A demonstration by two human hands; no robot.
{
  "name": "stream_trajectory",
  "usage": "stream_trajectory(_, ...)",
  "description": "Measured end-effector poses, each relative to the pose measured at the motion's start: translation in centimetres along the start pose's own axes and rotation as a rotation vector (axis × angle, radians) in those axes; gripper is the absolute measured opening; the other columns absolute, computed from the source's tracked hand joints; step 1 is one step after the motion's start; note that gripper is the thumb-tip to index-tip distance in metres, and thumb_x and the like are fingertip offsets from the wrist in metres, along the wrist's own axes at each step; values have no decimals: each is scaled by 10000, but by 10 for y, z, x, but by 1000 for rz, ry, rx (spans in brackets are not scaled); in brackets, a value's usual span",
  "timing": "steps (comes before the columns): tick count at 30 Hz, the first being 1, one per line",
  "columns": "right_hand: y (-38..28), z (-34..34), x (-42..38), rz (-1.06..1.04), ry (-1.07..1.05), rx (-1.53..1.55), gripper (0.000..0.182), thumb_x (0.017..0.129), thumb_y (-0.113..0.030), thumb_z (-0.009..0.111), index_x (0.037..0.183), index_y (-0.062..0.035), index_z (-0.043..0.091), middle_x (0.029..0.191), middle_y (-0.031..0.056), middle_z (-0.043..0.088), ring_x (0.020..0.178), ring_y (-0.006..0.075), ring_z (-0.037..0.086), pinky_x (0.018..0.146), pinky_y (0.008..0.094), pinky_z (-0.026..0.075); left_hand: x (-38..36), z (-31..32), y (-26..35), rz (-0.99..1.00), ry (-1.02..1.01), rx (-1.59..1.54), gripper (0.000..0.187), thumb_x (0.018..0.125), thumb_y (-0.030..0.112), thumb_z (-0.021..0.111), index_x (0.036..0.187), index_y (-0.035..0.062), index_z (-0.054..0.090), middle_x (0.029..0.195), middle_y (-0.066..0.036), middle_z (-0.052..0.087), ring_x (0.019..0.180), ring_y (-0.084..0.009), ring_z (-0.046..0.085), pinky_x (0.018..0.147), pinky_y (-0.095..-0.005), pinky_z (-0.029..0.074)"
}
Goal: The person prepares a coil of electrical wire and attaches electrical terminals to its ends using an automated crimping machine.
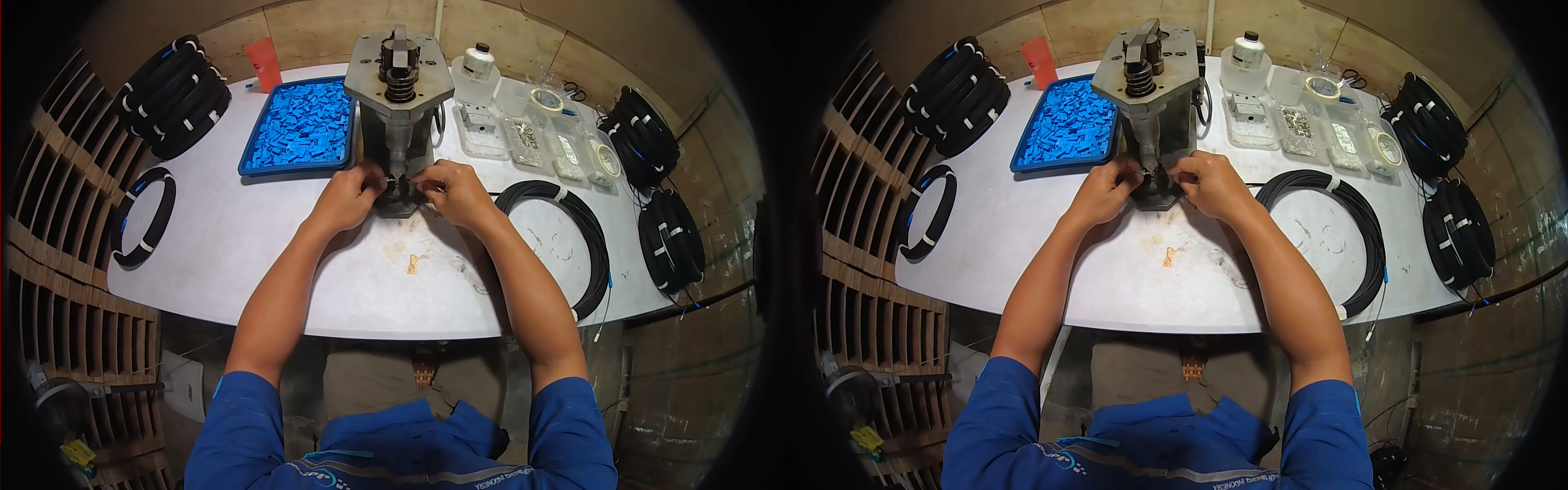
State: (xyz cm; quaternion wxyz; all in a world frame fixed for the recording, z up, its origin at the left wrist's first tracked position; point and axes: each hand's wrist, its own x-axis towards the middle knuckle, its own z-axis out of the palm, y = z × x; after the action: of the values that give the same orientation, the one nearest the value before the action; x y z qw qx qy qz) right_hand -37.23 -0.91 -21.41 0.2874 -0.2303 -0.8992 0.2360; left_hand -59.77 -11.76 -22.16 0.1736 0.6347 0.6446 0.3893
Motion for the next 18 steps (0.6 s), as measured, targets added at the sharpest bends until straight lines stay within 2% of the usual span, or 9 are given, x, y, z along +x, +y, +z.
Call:
stream_trajectory(11,-2,0,0,32,-14,24,321,796,55,731,1087,-75,765,885,104,697,822,237,702,761,333,572,0,1,-4,10,-4,-18,220,944,184,675,1073,5,670,945,-182,735,884,-324,722,825,-394,546)
stream_trajectory(18,-5,-1,0,50,0,-11,266,852,-47,758,1118,-62,750,940,125,723,887,279,717,848,366,579,0,0,-2,2,-4,-8,247,946,214,690,1079,7,664,942,-177,734,859,-312,720,796,-394,550)
